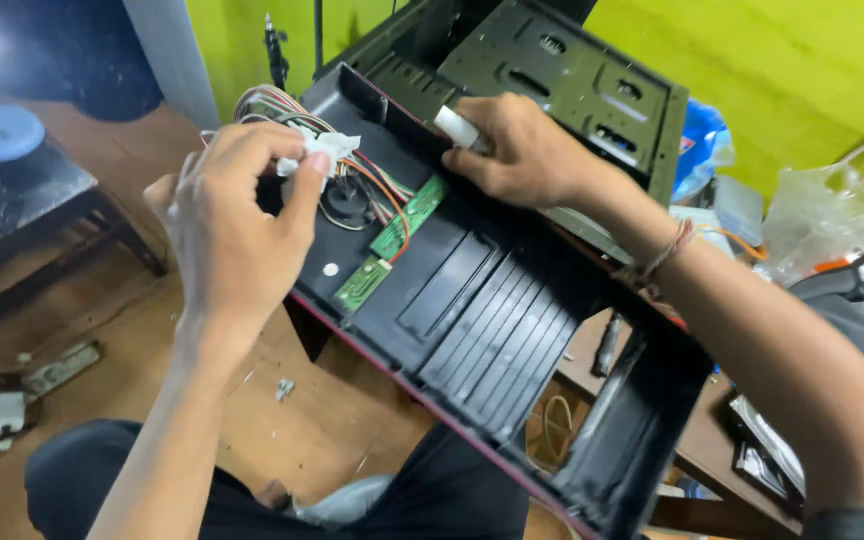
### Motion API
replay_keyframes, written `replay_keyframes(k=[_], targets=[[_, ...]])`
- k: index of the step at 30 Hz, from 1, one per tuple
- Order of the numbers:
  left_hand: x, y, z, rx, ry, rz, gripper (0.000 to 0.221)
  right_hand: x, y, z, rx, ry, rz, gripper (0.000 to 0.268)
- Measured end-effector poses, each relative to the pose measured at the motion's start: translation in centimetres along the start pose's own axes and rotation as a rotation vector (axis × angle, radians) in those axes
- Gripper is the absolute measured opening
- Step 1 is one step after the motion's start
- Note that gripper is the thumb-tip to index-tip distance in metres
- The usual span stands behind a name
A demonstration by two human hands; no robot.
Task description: Cleaning the front panel of a computer case and handling internal components like hard drives and DVD drives.
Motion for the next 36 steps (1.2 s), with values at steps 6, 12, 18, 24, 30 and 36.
replay_keyframes(k=[6, 12, 18, 24, 30, 36], targets=[[0.7, -2.5, 4.3, -0.032, -0.010, -0.054, 0.005, 6.8, -2.0, -1.6, -0.203, 0.154, 0.060, 0.012], [0.6, -4.2, 9.9, -0.154, -0.038, -0.143, 0.009, 14.6, -2.0, -1.6, -0.308, -0.056, 0.268, 0.021], [1.7, -5.3, 12.7, -0.230, 0.063, -0.134, 0.012, 16.7, -1.4, -0.9, -0.302, 0.095, 0.321, 0.034], [0.9, -5.7, 15.0, -0.228, 0.082, -0.033, 0.013, 16.6, -1.2, -0.8, -0.123, 0.303, 0.285, 0.031], [2.1, -5.8, 14.7, -0.132, 0.109, 0.123, 0.012, 13.9, -0.7, -3.4, 0.092, 0.410, 0.146, 0.028], [3.2, -6.6, 13.1, -0.120, 0.361, 0.174, 0.010, 9.4, 1.4, -5.6, 0.059, 0.116, 0.190, 0.026]])
Point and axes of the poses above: each hand's wrist, its own y-axis away from the middle knuckle, its own z-axis out of the palm, x = y × z, the point moved 7 cm from there along -y, towards the middle knuckle, and after that the axes turned 12 degrees about y, right-handed, at the moved point
